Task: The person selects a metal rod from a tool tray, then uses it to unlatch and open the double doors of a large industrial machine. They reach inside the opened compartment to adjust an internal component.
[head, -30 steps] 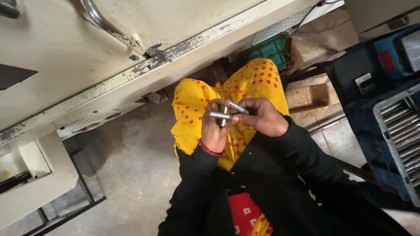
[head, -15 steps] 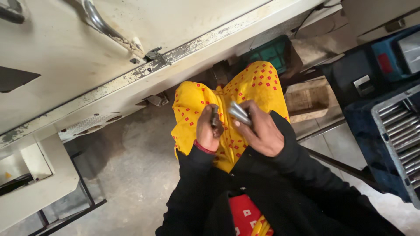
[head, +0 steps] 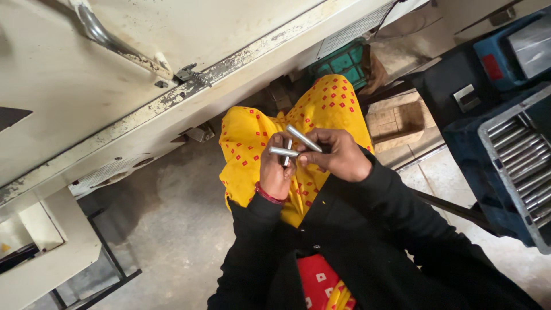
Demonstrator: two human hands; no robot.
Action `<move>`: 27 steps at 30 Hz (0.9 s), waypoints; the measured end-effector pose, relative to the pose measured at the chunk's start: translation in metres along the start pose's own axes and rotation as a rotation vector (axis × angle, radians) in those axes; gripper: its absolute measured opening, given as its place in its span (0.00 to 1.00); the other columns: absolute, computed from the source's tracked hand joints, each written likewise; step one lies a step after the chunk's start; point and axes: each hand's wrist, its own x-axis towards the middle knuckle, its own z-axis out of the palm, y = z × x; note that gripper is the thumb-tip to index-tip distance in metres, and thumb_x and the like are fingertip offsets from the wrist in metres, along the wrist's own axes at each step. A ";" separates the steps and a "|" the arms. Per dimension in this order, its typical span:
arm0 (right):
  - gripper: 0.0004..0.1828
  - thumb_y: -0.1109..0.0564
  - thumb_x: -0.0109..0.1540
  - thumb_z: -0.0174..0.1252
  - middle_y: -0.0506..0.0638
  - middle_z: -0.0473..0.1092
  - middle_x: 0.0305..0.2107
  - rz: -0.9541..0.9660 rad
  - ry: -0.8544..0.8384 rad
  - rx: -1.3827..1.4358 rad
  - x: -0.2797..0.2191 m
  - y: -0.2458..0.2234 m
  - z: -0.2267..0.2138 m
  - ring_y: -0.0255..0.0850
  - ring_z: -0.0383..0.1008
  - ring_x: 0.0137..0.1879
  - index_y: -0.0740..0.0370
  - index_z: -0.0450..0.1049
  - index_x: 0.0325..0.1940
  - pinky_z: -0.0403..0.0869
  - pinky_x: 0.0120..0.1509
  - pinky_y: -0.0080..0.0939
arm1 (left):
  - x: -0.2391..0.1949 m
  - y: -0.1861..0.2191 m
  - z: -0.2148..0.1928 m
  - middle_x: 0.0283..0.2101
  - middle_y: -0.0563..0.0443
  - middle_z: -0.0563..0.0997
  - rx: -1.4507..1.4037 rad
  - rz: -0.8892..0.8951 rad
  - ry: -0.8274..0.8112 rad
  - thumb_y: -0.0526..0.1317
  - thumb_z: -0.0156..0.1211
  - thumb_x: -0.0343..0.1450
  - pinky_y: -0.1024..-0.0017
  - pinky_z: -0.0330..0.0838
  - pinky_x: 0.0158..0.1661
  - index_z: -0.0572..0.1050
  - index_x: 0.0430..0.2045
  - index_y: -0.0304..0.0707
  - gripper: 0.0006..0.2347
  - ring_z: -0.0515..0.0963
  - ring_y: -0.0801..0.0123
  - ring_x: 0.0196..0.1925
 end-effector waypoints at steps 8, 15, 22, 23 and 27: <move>0.13 0.61 0.62 0.65 0.48 0.76 0.32 -0.044 -0.116 0.057 0.013 0.012 0.002 0.32 0.72 0.35 0.68 0.77 0.50 0.72 0.40 0.34 | 0.004 0.004 -0.007 0.29 0.56 0.75 0.219 0.066 0.035 0.48 0.47 0.81 0.83 0.57 0.19 0.73 0.37 0.37 0.13 0.65 0.84 0.20; 0.17 0.54 0.65 0.66 0.45 0.73 0.33 -0.172 0.117 -0.085 0.007 0.045 0.015 0.28 0.68 0.40 0.68 0.76 0.53 0.71 0.43 0.31 | 0.039 -0.038 -0.056 0.32 0.60 0.75 0.421 0.147 0.141 0.47 0.48 0.82 0.83 0.62 0.24 0.76 0.42 0.35 0.14 0.69 0.85 0.27; 0.09 0.55 0.68 0.55 0.49 0.74 0.30 -0.060 0.608 0.282 0.024 0.069 -0.116 0.36 0.73 0.32 0.63 0.73 0.47 0.70 0.33 0.36 | 0.028 -0.041 -0.105 0.21 0.60 0.67 0.013 -0.062 0.234 0.46 0.48 0.80 0.82 0.58 0.17 0.73 0.45 0.41 0.11 0.63 0.81 0.16; 0.08 0.60 0.67 0.56 0.51 0.75 0.34 -0.292 0.640 0.506 0.025 0.067 -0.143 0.39 0.77 0.38 0.64 0.68 0.49 0.78 0.42 0.39 | 0.027 -0.038 -0.106 0.21 0.60 0.67 0.010 -0.074 0.229 0.46 0.48 0.80 0.81 0.58 0.17 0.73 0.45 0.41 0.10 0.63 0.81 0.16; 0.12 0.68 0.72 0.53 0.54 0.76 0.49 -0.674 1.157 -0.257 0.014 0.077 -0.224 0.43 0.79 0.54 0.63 0.67 0.60 0.78 0.60 0.42 | 0.029 -0.037 -0.099 0.20 0.59 0.68 -0.017 -0.128 0.281 0.46 0.48 0.79 0.81 0.58 0.17 0.73 0.42 0.42 0.10 0.65 0.79 0.15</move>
